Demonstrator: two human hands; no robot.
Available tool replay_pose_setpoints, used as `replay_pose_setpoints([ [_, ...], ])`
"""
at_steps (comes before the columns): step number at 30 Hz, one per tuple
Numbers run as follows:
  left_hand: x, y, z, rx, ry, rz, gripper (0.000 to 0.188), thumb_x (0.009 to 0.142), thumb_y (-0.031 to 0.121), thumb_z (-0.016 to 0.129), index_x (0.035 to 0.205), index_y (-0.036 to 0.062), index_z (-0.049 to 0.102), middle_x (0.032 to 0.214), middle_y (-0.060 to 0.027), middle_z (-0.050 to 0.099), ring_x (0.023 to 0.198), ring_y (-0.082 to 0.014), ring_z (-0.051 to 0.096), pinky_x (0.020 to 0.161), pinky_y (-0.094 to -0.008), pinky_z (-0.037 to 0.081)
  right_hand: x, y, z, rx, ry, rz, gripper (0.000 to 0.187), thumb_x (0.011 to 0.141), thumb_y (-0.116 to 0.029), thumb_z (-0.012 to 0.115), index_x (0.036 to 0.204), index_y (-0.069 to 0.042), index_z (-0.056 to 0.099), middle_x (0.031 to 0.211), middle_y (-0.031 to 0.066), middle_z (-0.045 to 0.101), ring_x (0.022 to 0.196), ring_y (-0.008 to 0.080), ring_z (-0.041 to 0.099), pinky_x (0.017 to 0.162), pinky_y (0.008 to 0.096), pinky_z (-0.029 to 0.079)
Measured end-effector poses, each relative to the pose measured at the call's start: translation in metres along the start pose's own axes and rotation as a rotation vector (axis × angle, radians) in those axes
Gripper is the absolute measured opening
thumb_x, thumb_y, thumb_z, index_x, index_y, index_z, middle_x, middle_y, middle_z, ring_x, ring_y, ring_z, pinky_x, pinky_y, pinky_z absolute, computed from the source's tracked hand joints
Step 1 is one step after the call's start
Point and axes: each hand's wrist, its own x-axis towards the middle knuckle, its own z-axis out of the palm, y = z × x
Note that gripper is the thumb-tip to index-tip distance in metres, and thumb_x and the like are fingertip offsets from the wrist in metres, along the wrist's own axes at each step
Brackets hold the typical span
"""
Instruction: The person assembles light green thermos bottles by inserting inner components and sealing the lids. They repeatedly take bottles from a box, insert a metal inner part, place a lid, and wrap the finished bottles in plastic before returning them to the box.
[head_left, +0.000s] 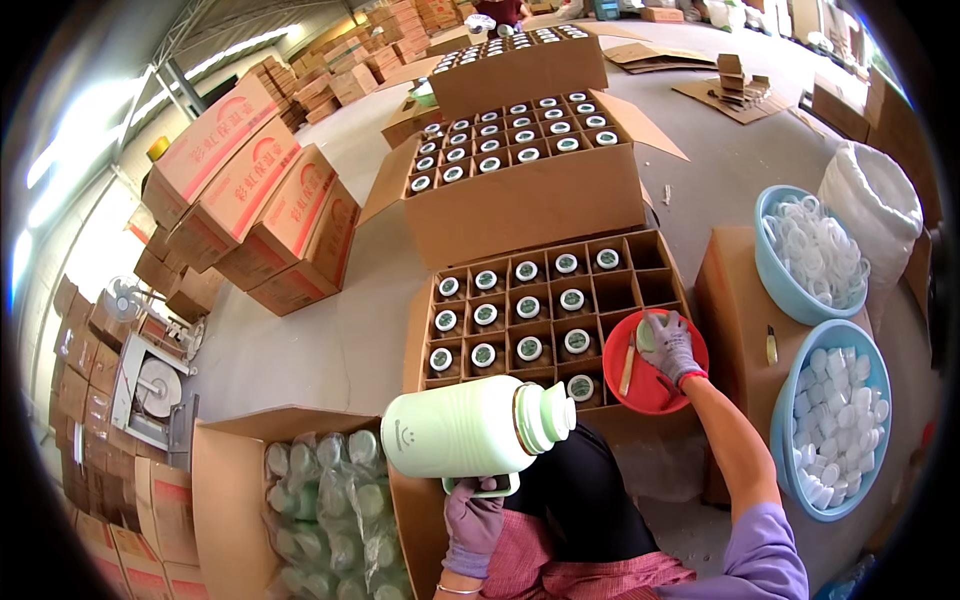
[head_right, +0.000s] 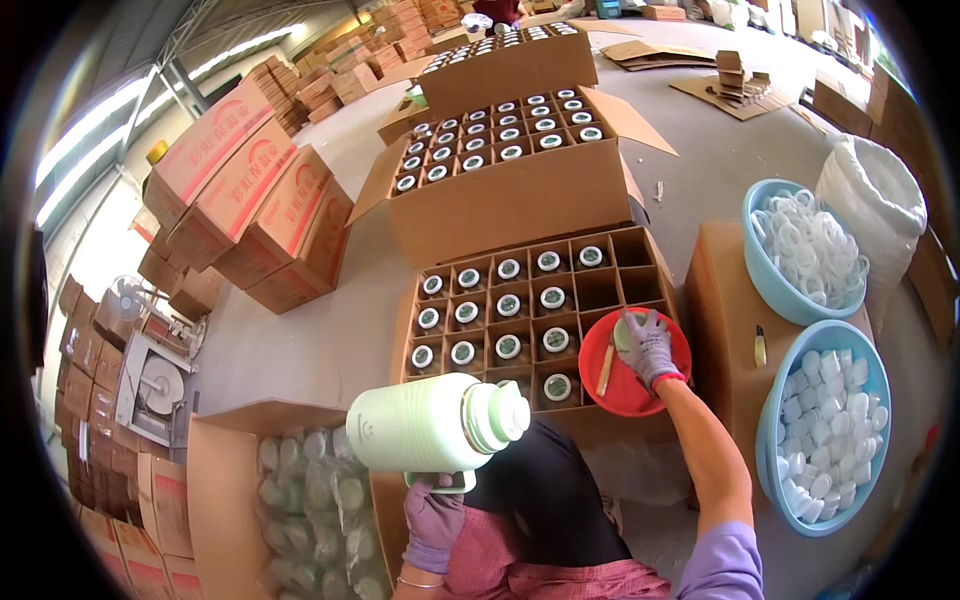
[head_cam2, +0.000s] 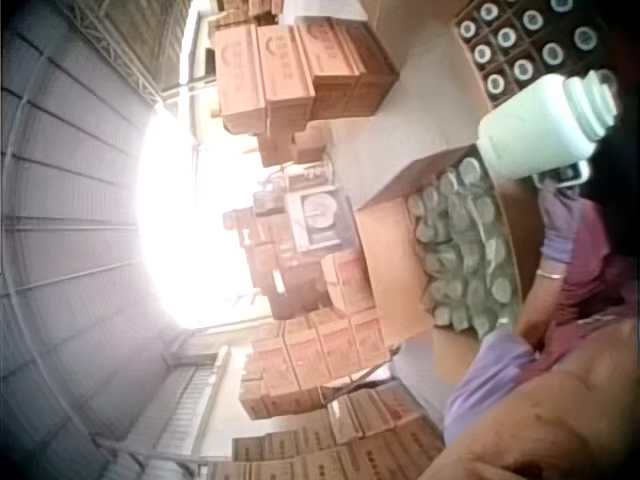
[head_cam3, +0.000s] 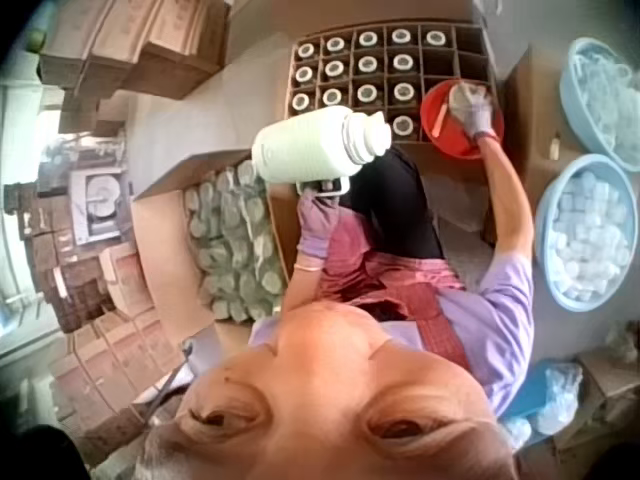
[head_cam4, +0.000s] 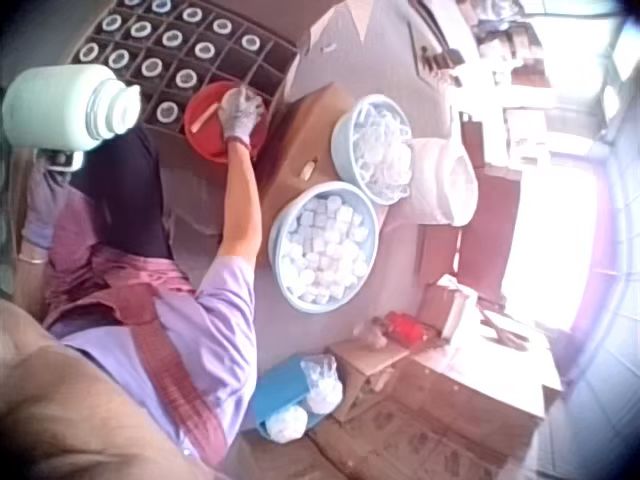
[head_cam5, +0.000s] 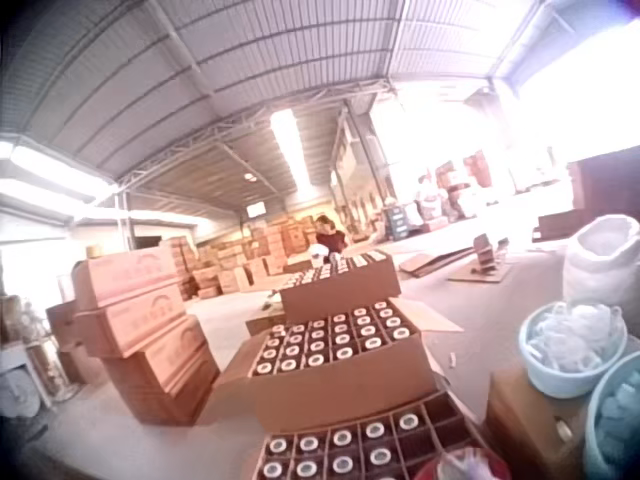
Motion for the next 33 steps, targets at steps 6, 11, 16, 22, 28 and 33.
replay_pose_setpoints([
  [6,-0.007,0.034,0.009,0.054,0.036,-0.047,0.028,0.095,0.013,0.049,0.118,-0.0001,0.058,0.095,-0.005,0.066,0.084,-0.017,0.063,0.082,-0.0314,0.055,-0.101,-0.116,-0.124,0.893,0.156,-0.887,0.097,0.064,-0.024,0.087,0.146,-0.006,0.037,0.13,0.0209,0.045,0.122,0.0362,0.046,0.107,0.0447,0.041],
  [11,-0.007,0.035,0.008,0.179,-0.022,-0.1,0.019,0.095,0.011,0.05,0.097,-0.0021,0.063,0.084,-0.007,0.066,0.08,-0.0175,0.064,0.076,-0.0324,0.056,-0.151,-0.161,-0.115,0.808,0.36,-1.12,0.09,0.068,-0.038,0.09,0.139,-0.008,0.043,0.137,0.0289,0.037,0.119,0.0462,0.047,0.1,0.0525,0.044],
  [16,-0.048,0.051,-0.035,1.771,-0.065,0.764,0.031,0.094,0.013,0.058,0.123,0.0004,0.06,0.109,-0.0147,0.063,0.101,-0.0256,0.062,0.1,-0.0448,0.046,-0.172,-0.188,-0.113,1.843,-0.69,-0.324,0.086,0.099,-0.057,0.05,0.158,-0.009,0.008,0.15,0.0129,0.036,0.135,0.0264,0.042,0.114,0.0393,0.032],
  [22,-0.033,0.063,-0.02,1.518,-0.518,0.771,0.053,0.087,0.021,0.067,0.138,0.011,0.053,0.143,-0.0183,0.048,0.131,-0.0368,0.047,0.11,-0.0515,0.038,-0.126,-0.182,-0.113,1.634,-0.933,-0.221,0.075,0.094,-0.055,0.057,0.147,-0.003,0.041,0.139,0.013,0.054,0.129,0.0258,0.051,0.111,0.0365,0.037],
  [28,-0.08,0.071,-0.059,1.988,-0.863,0.884,0.054,0.087,0.011,0.054,0.14,0.0181,0.053,0.144,-0.0088,0.049,0.128,-0.033,0.052,0.111,-0.0539,0.039,-0.138,-0.191,-0.113,1.19,-1.066,-0.543,0.072,0.079,-0.043,0.073,0.132,0.002,0.057,0.136,0.0113,0.054,0.125,0.0233,0.052,0.11,0.0361,0.038],
  [33,-0.066,0.177,-0.11,1.737,-0.122,0.567,0.046,0.089,0.009,0.065,0.133,0.0032,0.056,0.127,-0.0157,0.062,0.117,-0.0289,0.06,0.104,-0.0381,0.046,-0.169,-0.208,-0.124,0.903,-1.017,-0.612,0.076,0.078,-0.051,0.069,0.13,0.002,0.058,0.131,0.0151,0.054,0.126,0.0278,0.05,0.109,0.0385,0.036],
])
